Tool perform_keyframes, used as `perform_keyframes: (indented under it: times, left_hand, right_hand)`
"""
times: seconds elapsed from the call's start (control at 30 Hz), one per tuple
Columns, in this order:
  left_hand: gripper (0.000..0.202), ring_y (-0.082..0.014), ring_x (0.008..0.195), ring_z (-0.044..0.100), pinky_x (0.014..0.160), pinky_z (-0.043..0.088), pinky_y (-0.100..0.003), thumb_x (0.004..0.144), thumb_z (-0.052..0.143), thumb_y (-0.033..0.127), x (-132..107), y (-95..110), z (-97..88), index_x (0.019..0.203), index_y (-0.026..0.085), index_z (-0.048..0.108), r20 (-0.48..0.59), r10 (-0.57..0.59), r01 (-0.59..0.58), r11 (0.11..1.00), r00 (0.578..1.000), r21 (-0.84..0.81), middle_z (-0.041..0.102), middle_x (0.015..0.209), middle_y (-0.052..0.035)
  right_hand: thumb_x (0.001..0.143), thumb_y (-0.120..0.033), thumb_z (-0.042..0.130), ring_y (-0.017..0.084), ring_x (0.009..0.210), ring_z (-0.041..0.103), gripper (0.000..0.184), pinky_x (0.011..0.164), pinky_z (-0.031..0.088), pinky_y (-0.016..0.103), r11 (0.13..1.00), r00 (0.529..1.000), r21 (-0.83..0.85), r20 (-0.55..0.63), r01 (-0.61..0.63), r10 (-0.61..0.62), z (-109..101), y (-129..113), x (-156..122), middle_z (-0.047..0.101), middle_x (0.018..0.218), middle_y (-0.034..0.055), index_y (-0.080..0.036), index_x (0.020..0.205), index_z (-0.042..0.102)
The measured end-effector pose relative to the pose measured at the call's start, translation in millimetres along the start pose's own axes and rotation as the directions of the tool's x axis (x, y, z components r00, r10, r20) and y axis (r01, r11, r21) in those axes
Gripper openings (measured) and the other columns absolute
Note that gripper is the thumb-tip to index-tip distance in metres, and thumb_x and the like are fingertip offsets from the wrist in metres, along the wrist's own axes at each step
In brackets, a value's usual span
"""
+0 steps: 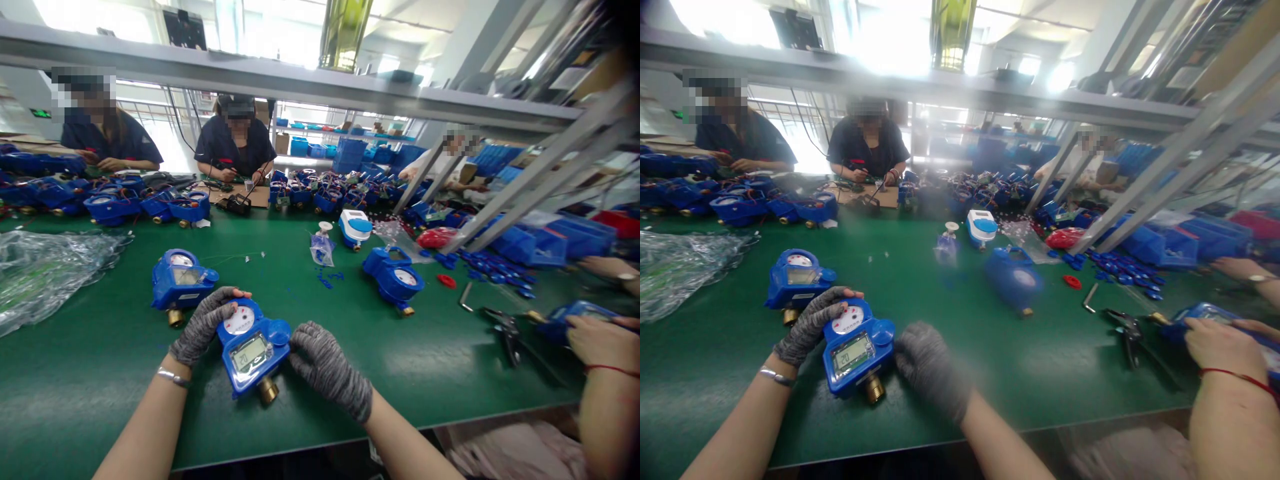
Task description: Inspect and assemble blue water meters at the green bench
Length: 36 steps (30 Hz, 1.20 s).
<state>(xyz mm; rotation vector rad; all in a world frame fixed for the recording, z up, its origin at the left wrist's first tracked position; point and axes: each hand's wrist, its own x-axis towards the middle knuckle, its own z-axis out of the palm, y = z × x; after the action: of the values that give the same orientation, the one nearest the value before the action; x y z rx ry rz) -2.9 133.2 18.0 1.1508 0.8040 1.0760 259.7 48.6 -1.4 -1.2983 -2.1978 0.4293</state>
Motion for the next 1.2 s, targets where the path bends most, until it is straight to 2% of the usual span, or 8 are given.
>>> perform_keyframes:
  times: [0.1,0.27,0.43,0.57,0.73,0.93,1.03,1.2]
  left_hand:
    - [0.034,-0.0337,0.111,0.059,0.089,0.051,-0.041,0.077,0.076,0.032,-0.1,-2.3,-2.3,0.105,0.017,0.062,0.004,0.002,-0.002,1.0,1.0,0.004,0.063,0.12,-0.0148]
    - [0.033,-0.034,0.113,0.058,0.089,0.051,-0.041,0.079,0.074,0.032,-0.5,-3.3,-3.1,0.105,0.016,0.062,0.003,0.01,-0.01,1.0,1.0,0.003,0.063,0.121,-0.0152]
    - [0.034,-0.0336,0.111,0.059,0.089,0.05,-0.041,0.077,0.076,0.034,-0.6,-2.9,-2.1,0.103,0.017,0.063,-0.01,0.018,-0.018,1.0,1.0,0.005,0.063,0.12,-0.0148]
    - [0.033,-0.0331,0.111,0.059,0.089,0.05,-0.041,0.078,0.075,0.033,-1.8,-2.4,-1.3,0.104,0.017,0.062,-0.008,0.02,-0.02,1.0,1.0,0.01,0.063,0.12,-0.0147]
    - [0.033,-0.0327,0.11,0.06,0.089,0.05,-0.04,0.078,0.075,0.034,-1.8,-1.6,-0.6,0.103,0.017,0.062,-0.002,0.019,-0.019,1.0,1.0,0.006,0.063,0.12,-0.0145]
    - [0.031,-0.0329,0.112,0.059,0.089,0.05,-0.039,0.08,0.073,0.032,-1.1,-3.8,-3.1,0.104,0.017,0.061,0.01,0.018,-0.018,1.0,1.0,0.004,0.062,0.121,-0.0152]
    - [0.03,-0.0334,0.114,0.058,0.091,0.049,-0.04,0.081,0.072,0.03,-0.8,-5.8,-5.3,0.106,0.017,0.06,0.014,0.018,-0.018,1.0,1.0,0.017,0.062,0.122,-0.0156]
    - [0.028,-0.0339,0.116,0.056,0.092,0.049,-0.041,0.083,0.069,0.028,-1.3,-5.8,-5.3,0.107,0.016,0.059,0.01,0.022,-0.023,0.999,1.0,0.038,0.061,0.124,-0.0159]
  right_hand:
    - [0.091,-0.024,0.053,0.021,0.091,0.055,0.015,0.091,0.043,0.038,0.998,0.999,-0.045,-0.019,0.046,-0.047,1.0,-3.2,-5.7,0.064,0.095,0.0074,-0.02,0.096,0.067]
    - [0.091,-0.022,0.051,0.023,0.095,0.056,0.025,0.091,0.042,0.042,0.99,0.991,-0.055,-0.01,0.132,-0.133,1.2,-4.3,-21.9,0.067,0.104,0.009,-0.021,0.113,0.064]
    - [0.091,-0.024,0.053,0.019,0.092,0.057,0.015,0.086,0.046,0.034,0.984,0.996,0.175,-0.072,-0.041,0.054,7.1,-4.7,-19.3,0.065,0.097,0.0051,-0.023,0.1,0.065]
    - [0.092,-0.028,0.054,0.018,0.087,0.059,0.013,0.084,0.047,0.033,0.95,0.978,0.255,-0.06,-0.179,0.201,14.7,-3.9,-11.1,0.064,0.093,0.004,-0.022,0.095,0.065]
    - [0.093,-0.031,0.054,0.018,0.087,0.058,0.016,0.083,0.047,0.033,0.939,0.968,0.256,-0.033,-0.231,0.247,15.1,-5.1,-9.0,0.064,0.092,0.0047,-0.02,0.094,0.065]
    - [0.088,-0.024,0.057,0.017,0.083,0.058,0.009,0.08,0.047,0.031,0.92,0.957,0.285,-0.026,-0.269,0.288,14.5,-6.3,-3.8,0.063,0.087,0.0034,-0.019,0.09,0.064]
    - [0.084,-0.02,0.06,0.017,0.081,0.057,0.006,0.076,0.047,0.03,0.928,0.965,0.279,-0.004,-0.249,0.261,11.1,-6.5,-2.8,0.064,0.086,0.0038,-0.018,0.087,0.065]
    - [0.088,-0.022,0.055,0.022,0.095,0.057,0.016,0.093,0.043,0.041,0.981,0.995,0.169,-0.03,-0.093,0.1,5.8,-6.9,-14.8,0.065,0.097,0.0073,-0.019,0.096,0.068]
